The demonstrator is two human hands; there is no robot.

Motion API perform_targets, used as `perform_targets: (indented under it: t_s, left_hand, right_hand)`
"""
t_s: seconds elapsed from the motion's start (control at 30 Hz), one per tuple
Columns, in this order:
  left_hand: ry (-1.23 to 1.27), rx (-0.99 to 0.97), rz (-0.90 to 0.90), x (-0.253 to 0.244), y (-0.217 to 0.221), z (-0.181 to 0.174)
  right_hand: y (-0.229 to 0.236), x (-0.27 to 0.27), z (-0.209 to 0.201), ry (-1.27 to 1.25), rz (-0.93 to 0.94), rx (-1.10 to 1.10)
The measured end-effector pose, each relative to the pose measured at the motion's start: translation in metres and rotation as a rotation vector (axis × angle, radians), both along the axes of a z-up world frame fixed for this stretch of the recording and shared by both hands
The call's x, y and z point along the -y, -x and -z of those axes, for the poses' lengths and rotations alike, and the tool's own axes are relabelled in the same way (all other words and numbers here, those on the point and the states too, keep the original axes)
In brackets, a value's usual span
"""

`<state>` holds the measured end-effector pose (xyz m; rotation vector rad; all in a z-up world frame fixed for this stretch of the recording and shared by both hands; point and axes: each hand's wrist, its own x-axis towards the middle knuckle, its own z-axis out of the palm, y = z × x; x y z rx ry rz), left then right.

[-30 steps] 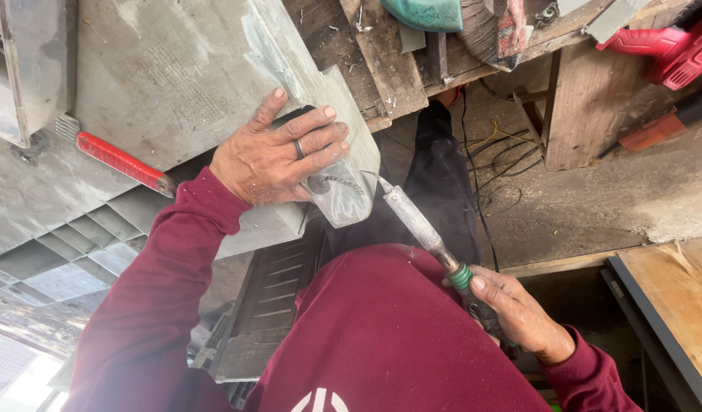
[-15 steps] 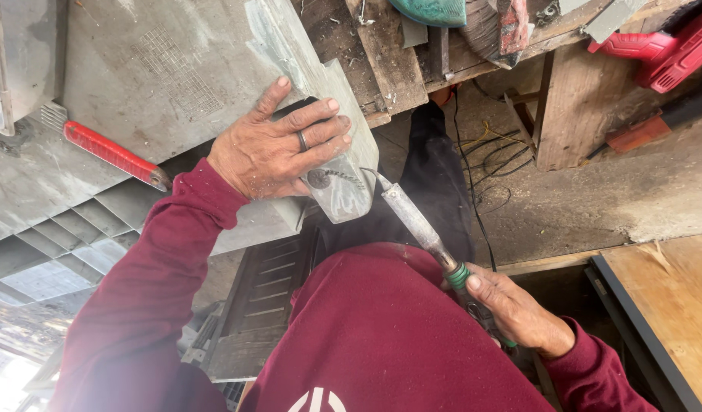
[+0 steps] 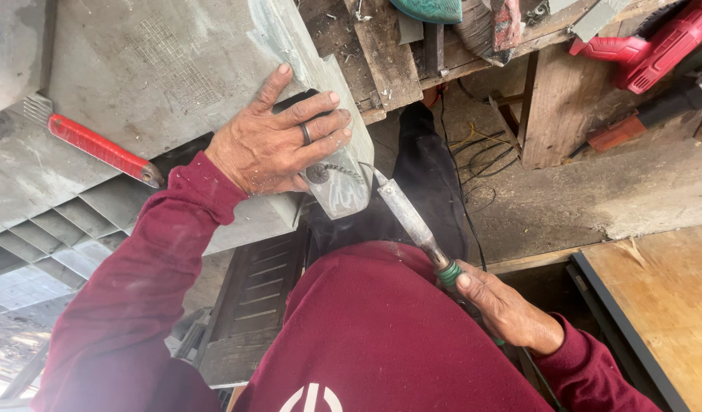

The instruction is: The person uses a handheld welding torch to weld a small metal piece onto a larger gray metal structure. They hold the piece steady with their left hand while applying the weld with their right hand, then wipe the area with a cloth.

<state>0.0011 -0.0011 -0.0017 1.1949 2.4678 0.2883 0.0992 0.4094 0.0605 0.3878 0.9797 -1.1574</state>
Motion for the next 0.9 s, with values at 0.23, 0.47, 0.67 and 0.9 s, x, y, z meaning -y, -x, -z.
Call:
perform_targets:
  t_s: [0.23,0.47,0.67,0.9]
  left_hand:
    - [0.006,0.013,0.011,0.002,-0.002,0.003]
    - [0.005,0.016,-0.023,0.001,-0.003,-0.002]
    - [0.034,0.003,-0.021,0.002,-0.003,-0.002]
    - [0.021,0.009,-0.027,0.002,-0.003,-0.001]
  right_hand:
    - [-0.011,-0.012,0.009,-0.013,0.055,-0.036]
    - [-0.043,-0.040,0.024,-0.034,0.246,0.005]
    - [-0.040,-0.044,0.028,-0.049,0.199,0.024]
    - [-0.030,-0.029,0.021,-0.057,0.200,0.043]
